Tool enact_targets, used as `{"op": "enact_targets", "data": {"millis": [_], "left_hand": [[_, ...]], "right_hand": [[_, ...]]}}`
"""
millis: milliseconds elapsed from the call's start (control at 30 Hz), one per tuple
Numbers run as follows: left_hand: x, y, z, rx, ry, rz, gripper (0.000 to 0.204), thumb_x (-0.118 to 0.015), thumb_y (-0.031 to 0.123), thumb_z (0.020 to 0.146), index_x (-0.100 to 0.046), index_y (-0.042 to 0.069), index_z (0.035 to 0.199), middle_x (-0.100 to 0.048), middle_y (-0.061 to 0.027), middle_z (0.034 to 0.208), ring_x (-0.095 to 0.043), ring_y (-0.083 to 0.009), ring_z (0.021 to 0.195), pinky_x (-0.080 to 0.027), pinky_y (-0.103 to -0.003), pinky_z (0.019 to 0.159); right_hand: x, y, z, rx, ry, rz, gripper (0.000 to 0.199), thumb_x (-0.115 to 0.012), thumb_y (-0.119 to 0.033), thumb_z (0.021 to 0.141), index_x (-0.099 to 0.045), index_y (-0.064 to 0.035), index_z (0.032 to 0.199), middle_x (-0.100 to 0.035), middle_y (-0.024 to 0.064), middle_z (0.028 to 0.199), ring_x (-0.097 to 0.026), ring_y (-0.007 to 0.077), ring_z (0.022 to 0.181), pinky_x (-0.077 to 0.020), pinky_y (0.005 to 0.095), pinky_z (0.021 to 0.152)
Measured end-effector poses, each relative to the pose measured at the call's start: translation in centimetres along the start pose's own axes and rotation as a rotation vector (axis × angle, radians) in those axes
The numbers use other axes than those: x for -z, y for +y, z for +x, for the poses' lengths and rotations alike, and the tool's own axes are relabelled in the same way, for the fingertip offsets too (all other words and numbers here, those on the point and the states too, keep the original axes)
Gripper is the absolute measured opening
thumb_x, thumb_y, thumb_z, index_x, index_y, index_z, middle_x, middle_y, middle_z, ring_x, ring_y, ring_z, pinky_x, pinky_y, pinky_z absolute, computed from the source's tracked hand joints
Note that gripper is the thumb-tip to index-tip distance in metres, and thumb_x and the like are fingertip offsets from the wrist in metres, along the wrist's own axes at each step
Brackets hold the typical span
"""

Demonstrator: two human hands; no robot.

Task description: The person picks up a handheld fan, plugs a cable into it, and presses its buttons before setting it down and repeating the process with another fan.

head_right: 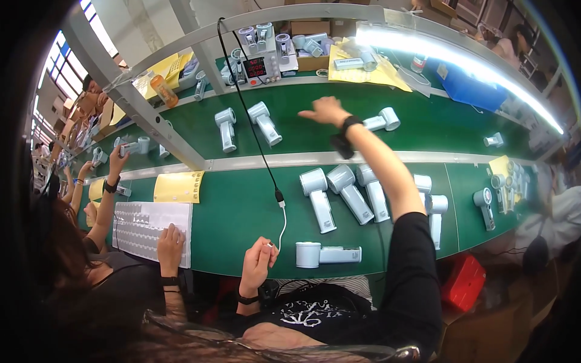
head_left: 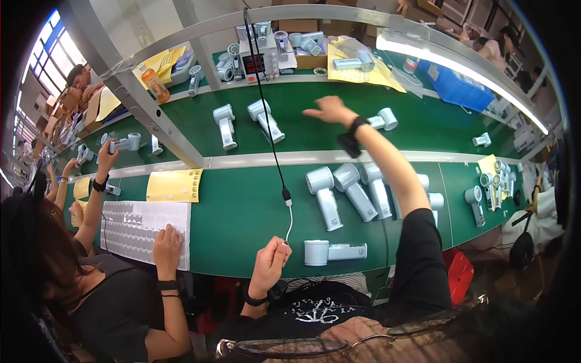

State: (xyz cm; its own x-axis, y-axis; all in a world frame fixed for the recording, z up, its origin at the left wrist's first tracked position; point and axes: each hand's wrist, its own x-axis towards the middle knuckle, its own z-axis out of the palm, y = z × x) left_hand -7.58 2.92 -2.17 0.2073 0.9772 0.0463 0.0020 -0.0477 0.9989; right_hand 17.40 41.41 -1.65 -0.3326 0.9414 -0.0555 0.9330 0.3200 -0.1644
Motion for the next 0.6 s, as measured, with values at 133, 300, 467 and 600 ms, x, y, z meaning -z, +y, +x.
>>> {"op": "enact_targets", "data": {"millis": [133,300,467,600], "left_hand": [[-0.4,0.9,-0.2,-0.034,-0.010,0.000,0.028,-0.039,0.020,0.102,-0.043,0.003,0.080,-0.046,-0.0022,0.065,-0.040,-0.0067,0.056,-0.033,-0.021,0.051],[0.6,0.5,-1.1,-0.076,0.070,-0.031,0.028,-0.040,0.019,0.101,-0.043,0.003,0.079,-0.047,-0.0025,0.065,-0.040,-0.0069,0.055,-0.033,-0.021,0.051],[0.5,0.7,-1.1,-0.086,0.034,-0.031,0.028,-0.040,0.019,0.101,-0.042,0.004,0.078,-0.047,-0.0028,0.065,-0.040,-0.0070,0.055,-0.033,-0.021,0.051],[-0.3,0.5,-1.0,-0.058,-0.027,-0.067,0.025,-0.041,0.017,0.101,-0.044,0.002,0.080,-0.049,-0.0028,0.068,-0.042,-0.0072,0.058,-0.035,-0.021,0.053]], "right_hand": [[-6.6,-6.4,6.0,-0.009,-0.163,0.078,0.084,-0.058,-0.071,0.073,-0.061,0.0043,0.111,-0.045,0.0274,0.131,-0.042,0.0426,0.122,-0.0456,0.0506,0.092],[-5.8,-9.8,3.1,0.040,0.043,0.062,0.073,-0.074,-0.046,0.068,-0.055,0.0029,0.118,-0.054,0.0279,0.118,-0.052,0.0421,0.112,-0.0485,0.0472,0.088],[0.8,-7.6,-6.0,0.174,0.203,0.275,0.058,-0.075,-0.018,0.068,-0.045,0.0043,0.113,-0.063,0.0224,0.086,-0.063,0.0389,0.077,-0.0511,0.0424,0.071],[4.0,-6.7,-15.6,0.135,0.219,0.597,0.061,-0.074,-0.016,0.072,-0.042,-0.0005,0.121,-0.063,0.0167,0.088,-0.063,0.0304,0.076,-0.0504,0.0349,0.067]]}}
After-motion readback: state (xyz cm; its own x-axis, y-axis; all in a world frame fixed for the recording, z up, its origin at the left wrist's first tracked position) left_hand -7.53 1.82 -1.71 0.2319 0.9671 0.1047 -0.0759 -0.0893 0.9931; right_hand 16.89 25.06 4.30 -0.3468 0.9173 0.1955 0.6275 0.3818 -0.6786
